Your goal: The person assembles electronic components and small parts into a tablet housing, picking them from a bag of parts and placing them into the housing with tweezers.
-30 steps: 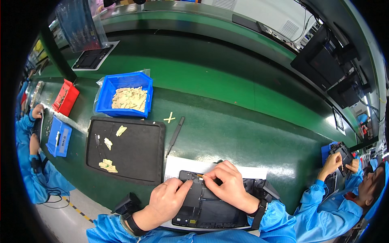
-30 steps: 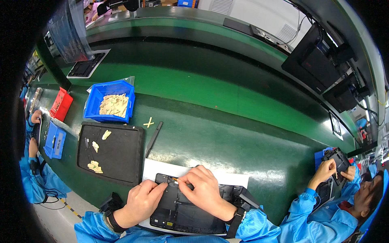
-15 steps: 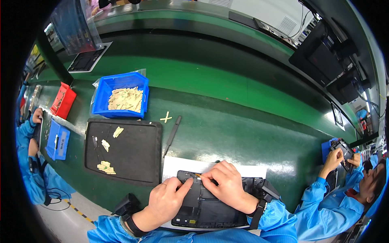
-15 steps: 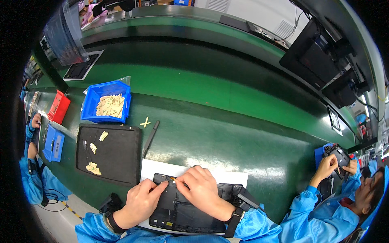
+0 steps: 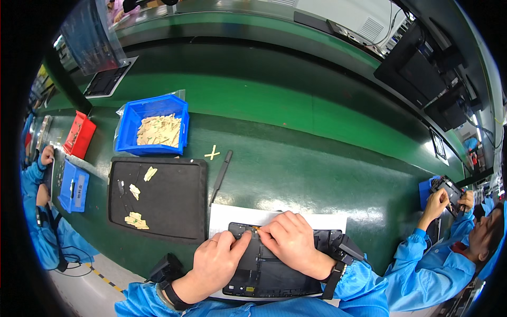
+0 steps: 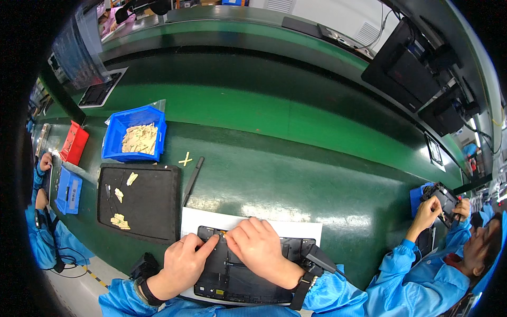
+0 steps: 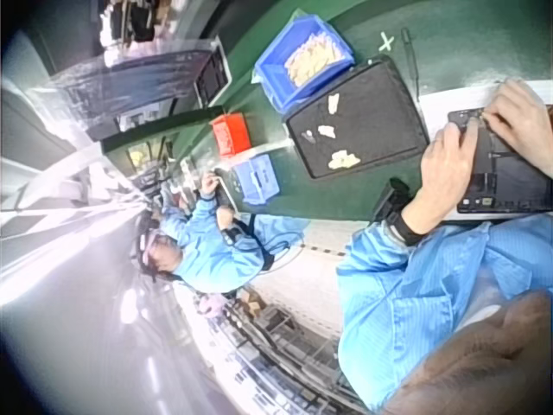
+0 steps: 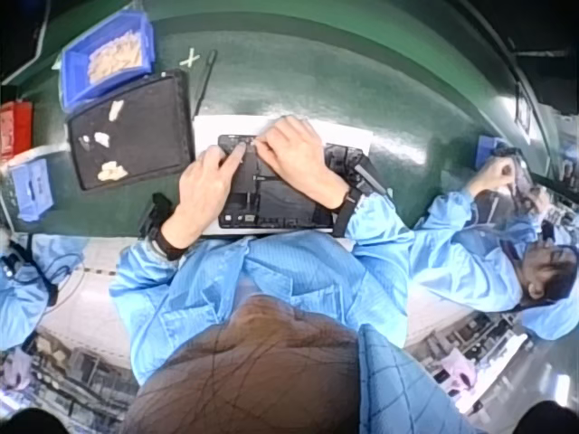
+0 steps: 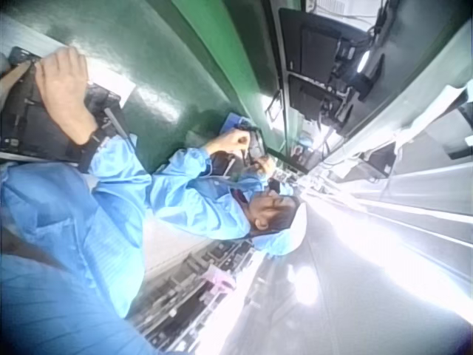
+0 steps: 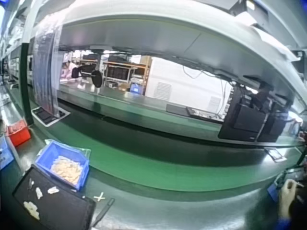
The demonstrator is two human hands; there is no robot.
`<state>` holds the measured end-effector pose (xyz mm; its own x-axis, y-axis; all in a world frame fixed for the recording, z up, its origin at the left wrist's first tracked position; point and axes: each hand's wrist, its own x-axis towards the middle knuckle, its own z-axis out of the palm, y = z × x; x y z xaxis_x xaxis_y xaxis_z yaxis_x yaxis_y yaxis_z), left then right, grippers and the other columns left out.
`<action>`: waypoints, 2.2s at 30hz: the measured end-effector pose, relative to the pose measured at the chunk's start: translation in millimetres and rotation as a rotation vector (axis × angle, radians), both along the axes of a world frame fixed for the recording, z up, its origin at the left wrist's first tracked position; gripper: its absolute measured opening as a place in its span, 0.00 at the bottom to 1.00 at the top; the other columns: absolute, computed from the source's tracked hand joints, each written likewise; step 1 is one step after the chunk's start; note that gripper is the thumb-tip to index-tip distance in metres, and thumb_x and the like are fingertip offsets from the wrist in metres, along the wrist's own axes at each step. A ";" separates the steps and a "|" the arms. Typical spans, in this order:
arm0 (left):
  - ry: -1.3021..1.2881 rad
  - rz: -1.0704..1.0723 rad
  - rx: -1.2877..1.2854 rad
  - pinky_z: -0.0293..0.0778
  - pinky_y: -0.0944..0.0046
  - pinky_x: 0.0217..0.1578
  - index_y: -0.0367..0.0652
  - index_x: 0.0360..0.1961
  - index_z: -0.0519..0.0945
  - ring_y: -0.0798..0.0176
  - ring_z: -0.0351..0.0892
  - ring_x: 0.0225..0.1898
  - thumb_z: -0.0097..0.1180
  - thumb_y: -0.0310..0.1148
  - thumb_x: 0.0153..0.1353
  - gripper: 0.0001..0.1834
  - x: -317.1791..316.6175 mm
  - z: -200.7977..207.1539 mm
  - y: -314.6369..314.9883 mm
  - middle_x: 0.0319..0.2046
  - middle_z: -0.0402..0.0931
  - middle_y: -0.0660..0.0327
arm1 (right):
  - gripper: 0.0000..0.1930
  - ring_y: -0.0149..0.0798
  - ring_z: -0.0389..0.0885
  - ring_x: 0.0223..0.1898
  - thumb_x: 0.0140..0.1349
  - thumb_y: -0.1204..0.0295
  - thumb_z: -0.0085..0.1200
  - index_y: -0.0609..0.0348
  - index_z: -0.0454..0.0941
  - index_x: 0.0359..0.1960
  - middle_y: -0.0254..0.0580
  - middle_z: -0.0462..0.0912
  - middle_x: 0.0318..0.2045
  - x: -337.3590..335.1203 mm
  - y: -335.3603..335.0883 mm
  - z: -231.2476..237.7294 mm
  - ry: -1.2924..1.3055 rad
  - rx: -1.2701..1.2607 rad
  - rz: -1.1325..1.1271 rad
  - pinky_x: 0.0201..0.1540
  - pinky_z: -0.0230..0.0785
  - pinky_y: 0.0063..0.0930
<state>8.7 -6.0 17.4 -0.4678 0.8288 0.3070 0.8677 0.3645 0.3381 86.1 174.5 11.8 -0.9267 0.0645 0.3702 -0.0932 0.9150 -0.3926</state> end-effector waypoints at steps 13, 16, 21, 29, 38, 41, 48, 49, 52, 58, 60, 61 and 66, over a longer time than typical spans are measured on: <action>0.100 -0.036 -0.155 0.69 0.68 0.22 0.48 0.46 0.79 0.65 0.71 0.26 0.54 0.30 0.46 0.22 -2.5 7.1 4.4 0.25 0.62 0.64 | 0.07 0.36 0.72 0.30 0.48 0.70 0.62 0.52 0.75 0.26 0.33 0.71 0.25 -0.6 -3.4 4.3 0.004 0.071 0.000 0.32 0.63 0.28; 0.107 -0.057 -0.217 0.69 0.68 0.24 0.47 0.47 0.78 0.64 0.71 0.26 0.53 0.31 0.47 0.22 -3.8 8.9 4.0 0.26 0.62 0.63 | 0.08 0.38 0.74 0.32 0.49 0.70 0.61 0.54 0.75 0.29 0.35 0.73 0.28 -0.6 -4.7 4.5 -0.055 0.059 -0.002 0.33 0.64 0.30; 0.054 -0.079 -0.115 0.71 0.66 0.29 0.44 0.48 0.78 0.64 0.72 0.29 0.52 0.30 0.47 0.22 -5.0 2.3 -2.1 0.30 0.68 0.62 | 0.09 0.44 0.76 0.40 0.55 0.72 0.58 0.55 0.76 0.38 0.40 0.75 0.38 -1.3 9.7 11.0 -0.235 -0.245 0.023 0.41 0.66 0.35; 0.059 -0.059 -0.091 0.71 0.65 0.32 0.42 0.46 0.79 0.63 0.74 0.30 0.52 0.29 0.47 0.21 -4.0 2.4 -3.0 0.31 0.71 0.62 | 0.17 0.40 0.75 0.41 0.51 0.78 0.56 0.46 0.81 0.43 0.35 0.76 0.43 3.9 12.8 11.4 -0.188 0.017 0.176 0.41 0.67 0.31; 0.080 -0.085 -0.129 0.68 0.64 0.29 0.49 0.50 0.78 0.62 0.71 0.28 0.52 0.29 0.49 0.23 -7.6 3.9 0.7 0.27 0.67 0.63 | 0.13 0.41 0.79 0.36 0.54 0.87 0.47 0.58 0.81 0.35 0.40 0.76 0.41 7.7 25.1 8.0 -0.078 -0.584 0.013 0.37 0.70 0.25; 0.116 -0.110 -0.210 0.67 0.65 0.28 0.54 0.53 0.77 0.62 0.70 0.28 0.52 0.30 0.50 0.25 -7.1 11.6 6.3 0.26 0.64 0.64 | 0.11 0.40 0.79 0.36 0.55 0.86 0.47 0.59 0.80 0.35 0.41 0.77 0.39 6.6 26.0 5.1 -0.125 -0.644 -0.048 0.36 0.70 0.26; 0.129 -0.147 -0.291 0.66 0.65 0.28 0.59 0.58 0.73 0.62 0.70 0.29 0.52 0.28 0.49 0.31 -7.4 11.2 7.4 0.27 0.63 0.62 | 0.10 0.38 0.79 0.38 0.54 0.86 0.48 0.61 0.81 0.32 0.41 0.79 0.38 4.8 22.8 7.3 -0.197 -0.659 -0.083 0.39 0.70 0.25; 0.127 -0.145 -0.292 0.66 0.65 0.28 0.59 0.58 0.73 0.62 0.70 0.29 0.52 0.28 0.49 0.31 -7.4 11.2 6.7 0.27 0.63 0.62 | 0.10 0.38 0.79 0.38 0.54 0.86 0.49 0.61 0.81 0.32 0.41 0.79 0.38 4.5 22.4 7.9 -0.203 -0.649 -0.079 0.39 0.71 0.25; 0.148 -0.148 -0.331 0.66 0.65 0.28 0.58 0.59 0.71 0.63 0.70 0.30 0.56 0.29 0.47 0.33 -7.3 11.6 7.6 0.29 0.65 0.63 | 0.10 0.39 0.80 0.38 0.54 0.86 0.49 0.61 0.81 0.32 0.42 0.79 0.37 1.9 21.8 7.3 -0.195 -0.619 -0.058 0.39 0.71 0.26; 0.169 -0.134 -0.303 0.67 0.66 0.26 0.61 0.58 0.73 0.63 0.70 0.28 0.54 0.30 0.48 0.31 -5.8 9.0 10.2 0.28 0.64 0.62 | 0.11 0.42 0.80 0.37 0.53 0.86 0.48 0.61 0.80 0.34 0.43 0.79 0.36 1.7 21.0 7.7 -0.167 -0.532 -0.049 0.38 0.71 0.27; 0.172 -0.108 -0.314 0.68 0.67 0.26 0.61 0.56 0.74 0.63 0.70 0.28 0.54 0.30 0.48 0.30 -4.6 11.9 9.5 0.28 0.64 0.62 | 0.11 0.42 0.80 0.36 0.53 0.86 0.48 0.61 0.80 0.35 0.43 0.79 0.36 3.1 19.6 8.0 -0.144 -0.540 -0.054 0.38 0.71 0.27; 0.177 -0.100 -0.308 0.68 0.67 0.26 0.61 0.56 0.74 0.63 0.70 0.28 0.54 0.30 0.48 0.30 -4.9 11.9 9.2 0.28 0.64 0.62 | 0.11 0.42 0.80 0.36 0.53 0.86 0.48 0.61 0.80 0.35 0.43 0.79 0.36 1.5 19.8 7.7 -0.150 -0.520 -0.041 0.38 0.71 0.27; 0.189 -0.105 -0.160 0.68 0.65 0.27 0.51 0.54 0.76 0.63 0.71 0.29 0.52 0.30 0.49 0.26 -3.7 -1.4 2.7 0.27 0.64 0.63 | 0.08 0.42 0.80 0.35 0.54 0.82 0.54 0.59 0.80 0.35 0.43 0.80 0.35 1.1 17.4 7.6 -0.177 -0.457 -0.026 0.36 0.72 0.26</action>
